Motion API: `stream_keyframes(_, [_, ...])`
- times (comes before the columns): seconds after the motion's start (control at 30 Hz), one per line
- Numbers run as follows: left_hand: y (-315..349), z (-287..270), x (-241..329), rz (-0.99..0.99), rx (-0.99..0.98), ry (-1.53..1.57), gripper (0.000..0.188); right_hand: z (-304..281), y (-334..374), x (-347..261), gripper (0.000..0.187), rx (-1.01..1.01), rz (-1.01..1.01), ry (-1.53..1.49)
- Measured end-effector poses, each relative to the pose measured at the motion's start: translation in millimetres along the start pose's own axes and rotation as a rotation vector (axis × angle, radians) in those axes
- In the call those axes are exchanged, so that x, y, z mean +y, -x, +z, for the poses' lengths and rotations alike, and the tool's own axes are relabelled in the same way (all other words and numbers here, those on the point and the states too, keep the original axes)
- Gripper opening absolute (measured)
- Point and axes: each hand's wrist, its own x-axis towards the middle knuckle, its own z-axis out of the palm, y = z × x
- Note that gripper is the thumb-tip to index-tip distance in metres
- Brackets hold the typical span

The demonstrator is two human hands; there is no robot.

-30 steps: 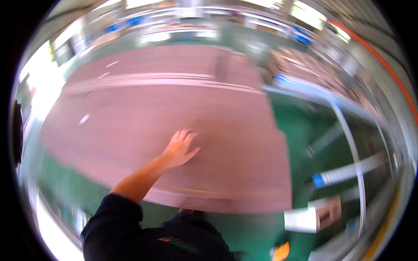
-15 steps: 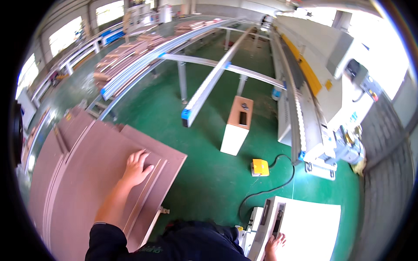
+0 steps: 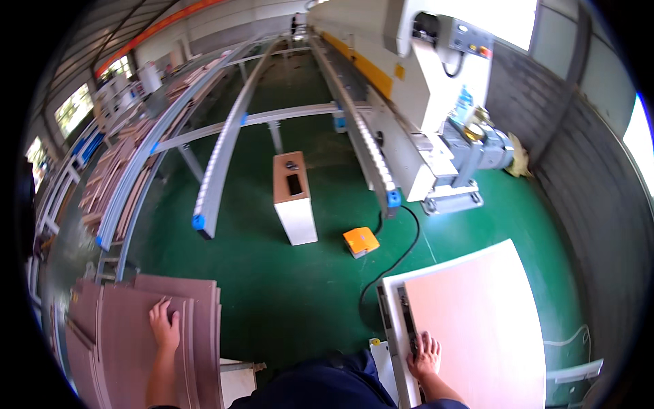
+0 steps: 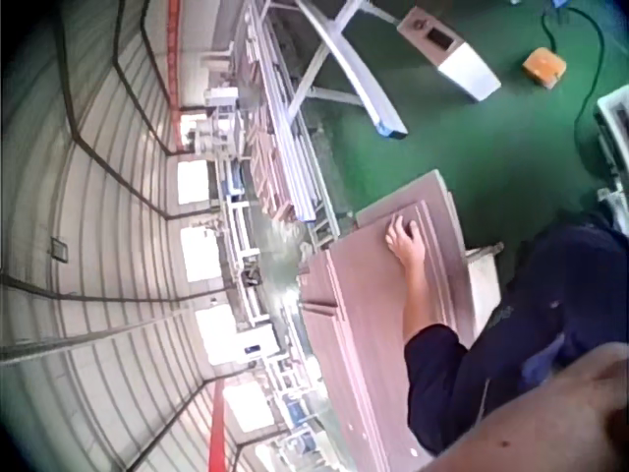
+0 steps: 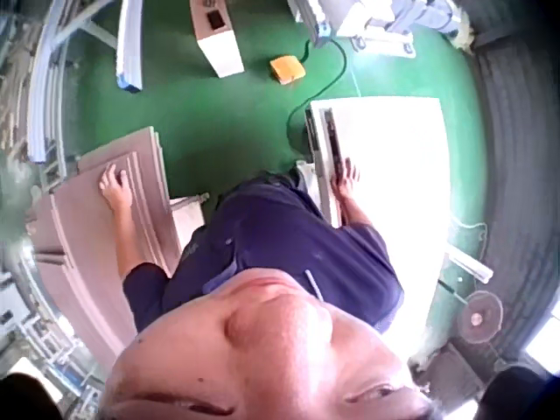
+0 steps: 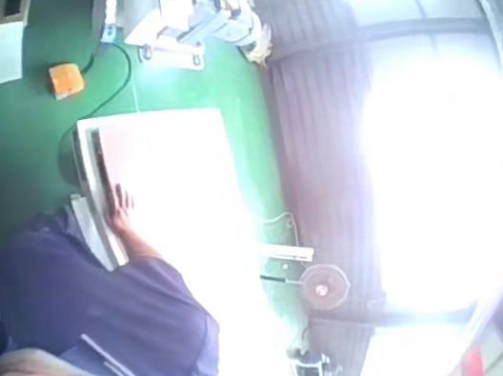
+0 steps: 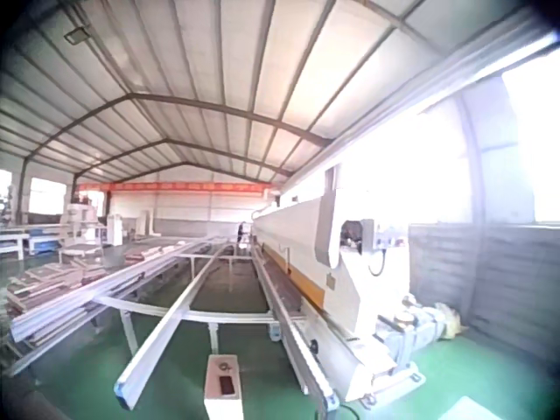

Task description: The person picks up wooden panels from a stack and feeds them into an edge banding machine by hand, then retrieves the processed panels and stacks them onto a pile.

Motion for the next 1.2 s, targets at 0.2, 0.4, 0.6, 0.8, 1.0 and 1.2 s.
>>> stream_keyframes(0.2, [-3.8,7.8,-14.8,0.030,-0.041,0.023,0.041,-11.5,1.4,-2.7,0.075,0.045,-0.052,0.017])
stream_keyframes(0.4, [8.5,-37.2,16.8,0.019,-0.052,-0.218,0.039,-8.2,-1.8,-1.8,0.080,0.005,-0.084,0.032])
stream_keyframes(0.6, [-5.8,-27.4,15.0,0.086,-0.056,-0.176,0.037,-8.5,-1.1,-0.5,0.076,0.098,-0.138,-0.009])
stream_keyframes(0.8, [-18.2,-14.8,-6.3,0.058,-0.074,-0.281,0.036,1.7,-0.3,-3.2,0.070,0.173,-0.120,-0.041])
stream_keyframes(1.0, [-32.4,3.7,-16.5,0.188,-0.010,-0.277,0.039,-0.8,26.6,-30.7,0.068,0.165,0.106,-0.127])
stream_keyframes(1.2, [-35.4,9.7,-14.5,0.171,0.067,-0.418,0.039,-5.7,139.1,4.9,0.062,0.152,0.332,-0.061])
